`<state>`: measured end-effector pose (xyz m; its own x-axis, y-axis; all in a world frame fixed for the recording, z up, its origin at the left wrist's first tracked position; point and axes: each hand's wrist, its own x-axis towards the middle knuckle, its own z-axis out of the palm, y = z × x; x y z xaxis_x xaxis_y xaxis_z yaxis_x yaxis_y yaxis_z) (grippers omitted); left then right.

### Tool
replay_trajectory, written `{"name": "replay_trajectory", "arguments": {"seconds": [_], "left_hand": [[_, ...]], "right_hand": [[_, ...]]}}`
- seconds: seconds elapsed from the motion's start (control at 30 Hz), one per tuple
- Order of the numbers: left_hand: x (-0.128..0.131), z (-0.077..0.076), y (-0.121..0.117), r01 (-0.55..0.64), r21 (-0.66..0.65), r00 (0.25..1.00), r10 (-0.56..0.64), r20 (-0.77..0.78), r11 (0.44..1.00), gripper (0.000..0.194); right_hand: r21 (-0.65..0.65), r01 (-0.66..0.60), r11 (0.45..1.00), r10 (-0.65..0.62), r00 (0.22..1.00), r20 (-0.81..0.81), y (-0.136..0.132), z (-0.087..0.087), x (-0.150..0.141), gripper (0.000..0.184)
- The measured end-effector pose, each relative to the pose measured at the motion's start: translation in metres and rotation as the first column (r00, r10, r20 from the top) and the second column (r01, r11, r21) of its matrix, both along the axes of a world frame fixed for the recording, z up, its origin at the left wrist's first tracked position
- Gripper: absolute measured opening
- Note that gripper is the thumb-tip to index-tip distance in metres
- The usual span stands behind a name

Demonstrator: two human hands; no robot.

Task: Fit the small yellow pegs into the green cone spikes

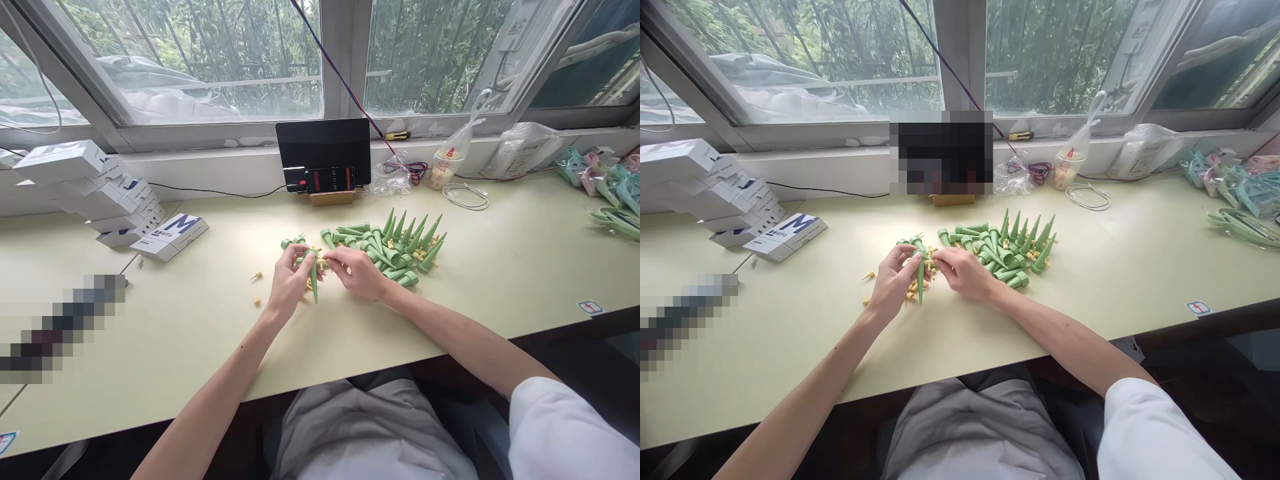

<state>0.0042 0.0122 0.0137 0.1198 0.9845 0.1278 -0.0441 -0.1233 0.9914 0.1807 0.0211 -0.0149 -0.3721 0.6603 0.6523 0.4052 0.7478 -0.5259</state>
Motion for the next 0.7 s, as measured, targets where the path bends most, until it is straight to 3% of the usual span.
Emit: {"name": "replay_trajectory", "arguments": {"seconds": [0.7], "left_hand": [[0.0002,0.0050,-0.0025,0.030,-0.021,0.999,-0.031,-0.013,0.999,0.028]], "right_hand": [[-0.062,-0.037,0.997,0.034,0.998,-0.043,-0.0003,-0.0005,-0.0012,0.014]]}}
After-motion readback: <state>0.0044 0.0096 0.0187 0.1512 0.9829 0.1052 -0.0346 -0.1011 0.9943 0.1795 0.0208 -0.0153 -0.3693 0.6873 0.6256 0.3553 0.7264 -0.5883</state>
